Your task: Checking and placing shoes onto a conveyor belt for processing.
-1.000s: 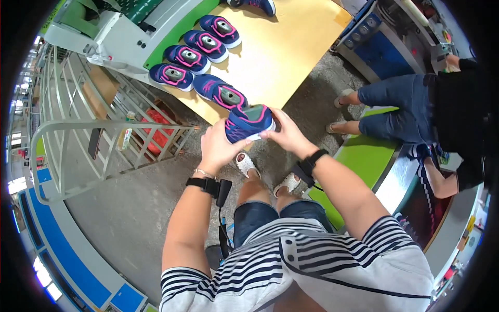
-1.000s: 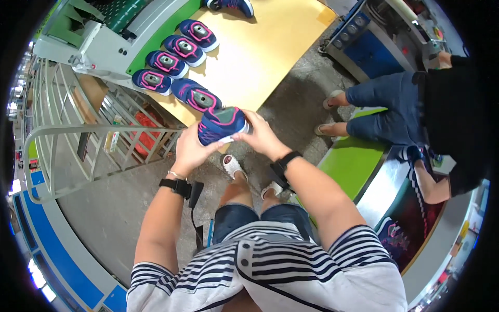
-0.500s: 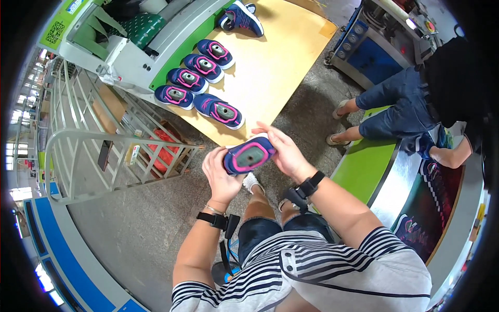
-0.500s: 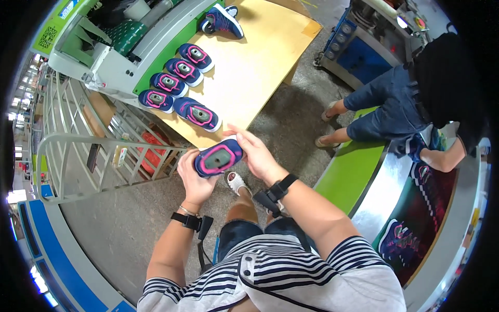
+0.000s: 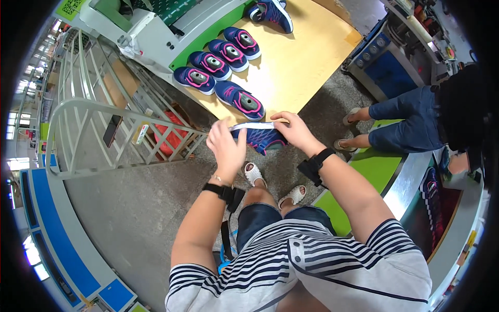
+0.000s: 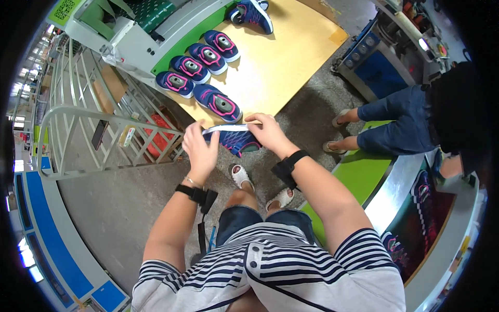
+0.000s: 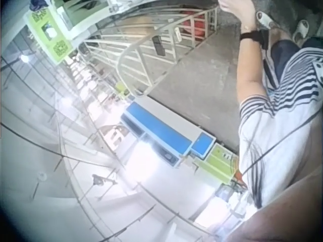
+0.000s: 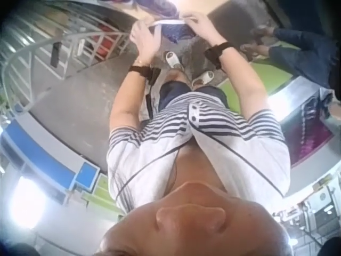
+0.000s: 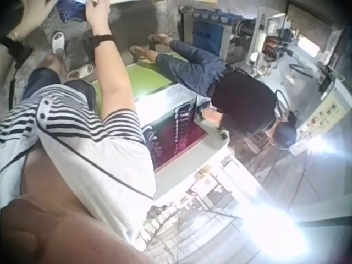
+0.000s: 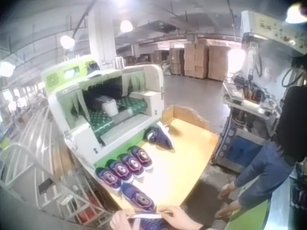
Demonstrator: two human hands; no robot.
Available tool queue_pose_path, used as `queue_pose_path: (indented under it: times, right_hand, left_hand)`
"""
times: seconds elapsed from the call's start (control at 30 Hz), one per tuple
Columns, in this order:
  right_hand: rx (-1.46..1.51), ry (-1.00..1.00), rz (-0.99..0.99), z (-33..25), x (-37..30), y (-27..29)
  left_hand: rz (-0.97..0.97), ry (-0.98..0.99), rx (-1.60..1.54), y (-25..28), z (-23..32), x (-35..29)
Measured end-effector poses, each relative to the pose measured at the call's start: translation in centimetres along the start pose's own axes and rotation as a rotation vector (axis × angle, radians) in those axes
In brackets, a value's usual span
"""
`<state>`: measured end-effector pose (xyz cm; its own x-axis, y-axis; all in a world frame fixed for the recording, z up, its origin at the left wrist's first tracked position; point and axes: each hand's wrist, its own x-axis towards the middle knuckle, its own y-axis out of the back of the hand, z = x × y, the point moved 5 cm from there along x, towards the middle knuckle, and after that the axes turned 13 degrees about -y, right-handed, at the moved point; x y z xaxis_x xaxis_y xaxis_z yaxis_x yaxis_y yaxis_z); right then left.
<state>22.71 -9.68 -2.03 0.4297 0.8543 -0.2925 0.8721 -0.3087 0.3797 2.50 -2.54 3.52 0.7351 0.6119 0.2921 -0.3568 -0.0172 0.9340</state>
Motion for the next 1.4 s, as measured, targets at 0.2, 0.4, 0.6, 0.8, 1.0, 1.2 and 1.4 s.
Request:
queue_pose_path:
  times: [0.2, 0.4, 0.6, 0.8, 1.0, 1.2, 1.4]
  right_hand:
    - [-0.299, -0.222, 0.084, -1.7, 0.4, -3.2]
    - [-0.228, -0.205, 0.003, 0.6, 1.2, -2.8]
    - [-0.234, -0.066, 0.109, -2.3, 1.0, -1.9]
    - [0.39, -0.687, -0.276, -3.0, -1.4, -5.2]
    - [0.877, -0.583, -0.463, -10.6, -3.3, -10.0]
    - [-0.351, 0.557, -0.269, -17.7, -0.3, -8.4]
    - [-0.32, 0.228, -0.153, -10.0, 8.9, -4.9]
  left_hand:
    - [-0.092, 0.412, -0.518, -3.3, -2.3, 1.8]
    - [-0.591, 0.329, -1.12, -5.4, -6.4, 2.3]
    - [-0.494, 0.46, -1.437, -5.6, -8.4, 1.8]
    - [-0.036, 0.647, -1.583, -1.0, -10.9, 0.2]
    - [0.441, 0.364, -1.607, 7.7, -8.7, 0.2]
    - [0.407, 0.634, -1.785, 11.9, -9.7, -1.8]
    - [0.51, 0.903, -1.939, 10.7, -11.6, 1.3]
